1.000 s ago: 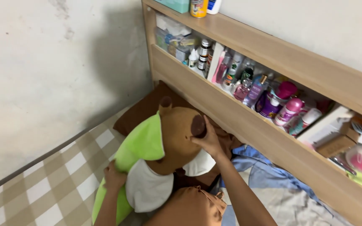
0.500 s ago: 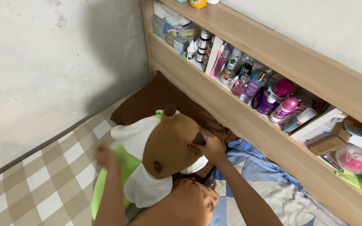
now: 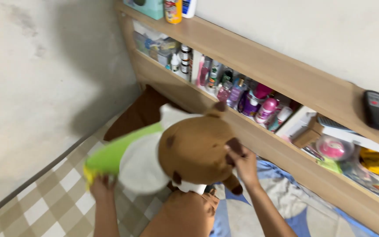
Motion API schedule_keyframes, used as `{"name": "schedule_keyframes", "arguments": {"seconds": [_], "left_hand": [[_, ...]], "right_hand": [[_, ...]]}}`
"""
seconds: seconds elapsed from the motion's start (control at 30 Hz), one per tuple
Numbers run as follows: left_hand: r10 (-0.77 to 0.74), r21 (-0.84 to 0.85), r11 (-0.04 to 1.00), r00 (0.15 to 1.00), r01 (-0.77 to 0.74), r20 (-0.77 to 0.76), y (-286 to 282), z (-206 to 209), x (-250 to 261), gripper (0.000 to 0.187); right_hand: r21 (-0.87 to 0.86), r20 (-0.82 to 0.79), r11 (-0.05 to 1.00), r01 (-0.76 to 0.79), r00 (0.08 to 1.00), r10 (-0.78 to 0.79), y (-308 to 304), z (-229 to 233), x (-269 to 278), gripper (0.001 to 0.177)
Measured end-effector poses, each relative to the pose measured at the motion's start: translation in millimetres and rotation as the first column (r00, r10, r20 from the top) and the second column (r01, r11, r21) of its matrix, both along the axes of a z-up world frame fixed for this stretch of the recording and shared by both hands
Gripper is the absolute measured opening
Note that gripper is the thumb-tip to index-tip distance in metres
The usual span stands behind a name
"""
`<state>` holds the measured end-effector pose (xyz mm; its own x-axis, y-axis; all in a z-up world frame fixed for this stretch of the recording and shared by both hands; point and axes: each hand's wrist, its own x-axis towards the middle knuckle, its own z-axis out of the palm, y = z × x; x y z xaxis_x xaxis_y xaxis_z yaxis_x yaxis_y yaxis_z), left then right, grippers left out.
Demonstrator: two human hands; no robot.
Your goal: Putting a cover on a bolster pillow and picking up scattered stationery from the floor.
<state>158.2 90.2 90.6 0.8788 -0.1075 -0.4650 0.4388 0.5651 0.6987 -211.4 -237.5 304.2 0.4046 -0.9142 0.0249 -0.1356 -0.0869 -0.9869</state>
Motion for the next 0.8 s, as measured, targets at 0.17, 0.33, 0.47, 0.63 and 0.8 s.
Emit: {"name": "schedule_keyframes", "arguments": {"seconds": [0.17,0.33,0.47,0.63,0.8], "left_hand": [[-0.264,-0.002,0.96,0.901,0.282,0.345,-140,150,43,0.019],[-0.564,0.19,0.786,0.556,0.589,0.611,-250,118,-20,0.058],[-0.976,0.773,0.191,0.034,0.605,0.214,-265,53,-136,0.123],[-0.961,0.834,0.275,0.156,0.478,0.227,-262,40,-181,0.122],[-0.941,0.817,0.327,0.244,0.475,0.235,-250,61,-187,0.116]], "right_hand": [[0.156,0.172,0.945,0.286,0.935,-0.311,-8,-25,-120,0.023],[0.243,0.006,0.854,0.46,0.879,-0.476,-1,-117,-198,0.033],[0.47,-0.299,0.715,0.517,0.856,-0.423,9,-117,-192,0.049],[0.522,-0.388,0.625,0.581,0.814,-0.432,3,-98,-182,0.078],[0.472,-0.209,0.709,0.525,0.847,-0.489,36,-67,-166,0.098]]}}
